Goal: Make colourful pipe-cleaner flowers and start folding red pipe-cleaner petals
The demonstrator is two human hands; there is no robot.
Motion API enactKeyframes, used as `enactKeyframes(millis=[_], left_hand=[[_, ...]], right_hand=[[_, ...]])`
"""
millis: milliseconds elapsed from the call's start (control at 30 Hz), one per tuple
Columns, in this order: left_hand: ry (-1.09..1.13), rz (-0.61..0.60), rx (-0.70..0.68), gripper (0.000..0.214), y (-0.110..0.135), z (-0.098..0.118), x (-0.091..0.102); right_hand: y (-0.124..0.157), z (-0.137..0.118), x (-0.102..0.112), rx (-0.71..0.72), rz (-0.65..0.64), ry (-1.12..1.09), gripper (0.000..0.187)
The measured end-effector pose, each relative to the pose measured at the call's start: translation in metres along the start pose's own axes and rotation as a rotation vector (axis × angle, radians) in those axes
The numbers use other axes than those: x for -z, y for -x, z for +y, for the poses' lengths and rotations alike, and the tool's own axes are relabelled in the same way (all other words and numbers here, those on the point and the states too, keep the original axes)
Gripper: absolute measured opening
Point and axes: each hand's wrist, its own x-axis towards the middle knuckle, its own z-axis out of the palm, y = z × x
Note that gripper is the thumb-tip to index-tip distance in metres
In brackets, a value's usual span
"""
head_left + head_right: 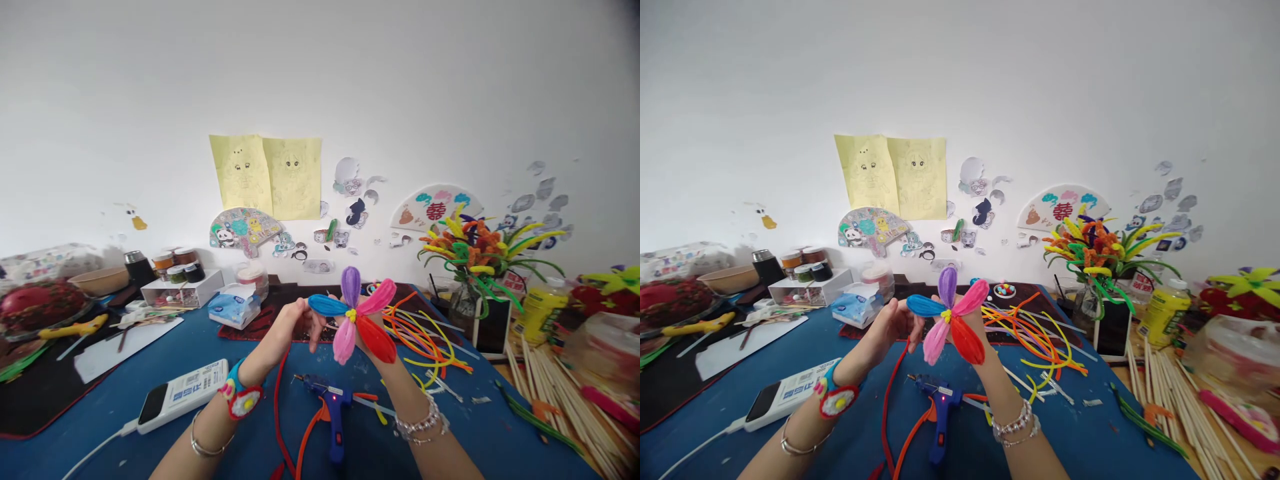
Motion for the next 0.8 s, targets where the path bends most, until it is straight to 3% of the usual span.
enactKeyframes(millis=[133, 300, 433, 800], left_hand=[[-0.086, 0.038, 0.044, 0.035, 0.001, 0.010, 0.002], [-0.200, -0.136, 0.013, 0.036, 0.003, 0.014, 0.004], [-0.172, -0.136, 0.020, 0.035, 0.004, 0.009, 0.001], [-0.229, -0.125, 0.036, 0.035, 0.009, 0.014, -0.012]], right_hand=[[-0.002, -0.007, 0.005, -0.017, -0.153, -0.062, 0.011], [-0.003, -0.010, 0.010, -0.056, -0.210, -0.106, 0.007], [-0.001, -0.007, 0.016, -0.083, -0.250, -0.163, 0.008], [0.001, -0.011, 0.008, -0.189, -0.199, -0.177, 0.018]])
